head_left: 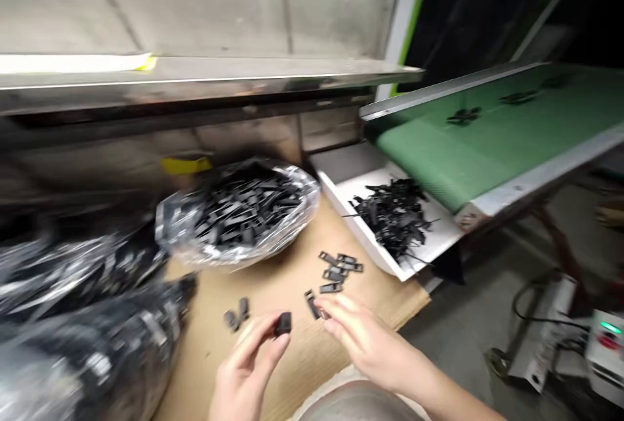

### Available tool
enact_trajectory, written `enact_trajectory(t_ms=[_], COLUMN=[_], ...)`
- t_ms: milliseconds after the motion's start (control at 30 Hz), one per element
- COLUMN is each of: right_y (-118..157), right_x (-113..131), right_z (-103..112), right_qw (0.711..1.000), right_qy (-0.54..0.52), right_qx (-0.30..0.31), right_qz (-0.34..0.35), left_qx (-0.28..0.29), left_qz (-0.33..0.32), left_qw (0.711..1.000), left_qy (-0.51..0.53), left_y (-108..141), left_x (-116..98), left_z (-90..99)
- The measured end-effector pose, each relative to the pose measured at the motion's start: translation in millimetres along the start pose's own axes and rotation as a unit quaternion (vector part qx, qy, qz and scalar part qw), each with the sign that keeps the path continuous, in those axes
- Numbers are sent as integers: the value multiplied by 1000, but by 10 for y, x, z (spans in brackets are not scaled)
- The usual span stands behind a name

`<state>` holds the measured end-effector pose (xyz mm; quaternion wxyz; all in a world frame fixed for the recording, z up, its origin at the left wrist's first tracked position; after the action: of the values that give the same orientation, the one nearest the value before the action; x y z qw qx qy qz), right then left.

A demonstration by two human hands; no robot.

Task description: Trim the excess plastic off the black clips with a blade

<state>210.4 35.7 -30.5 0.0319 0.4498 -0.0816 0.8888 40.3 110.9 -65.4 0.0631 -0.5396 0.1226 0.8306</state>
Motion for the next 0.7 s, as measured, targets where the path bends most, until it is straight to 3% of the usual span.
enact_trajectory(t_ms=[133, 233, 367, 533, 700], right_y=[-83, -47, 5, 38, 92], right_x=[265, 389, 509, 572, 577], right_z=[-33, -58, 8, 115, 154], right_qw=[995, 990, 982, 977, 977], right_qy=[-24, -21, -11, -22, -7], right_qx=[-53, -55, -59, -61, -80], right_qz=[79, 130, 181, 205, 197], left_qx=[1, -29, -49, -38, -31], left_qz=[-9, 14, -2, -64, -113], left_qw=[995, 994, 990, 992, 991], left_qy=[96, 109, 133, 102, 63], left_y=[126, 208, 298, 335, 342], left_x=[-160, -204, -312, -500, -550], left_z=[47, 89, 115, 82, 76])
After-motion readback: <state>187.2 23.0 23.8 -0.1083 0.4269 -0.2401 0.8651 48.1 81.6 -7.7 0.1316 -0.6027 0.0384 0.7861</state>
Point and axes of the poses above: each hand's wrist, its own y-axis away from the middle knuckle, its own z-axis out of the back of the hand, x = y × z, the point moved 6 cm from there along -y, towards the middle knuckle, and after that the axes turned 3 degrees about -x, right-handed, at the moved point
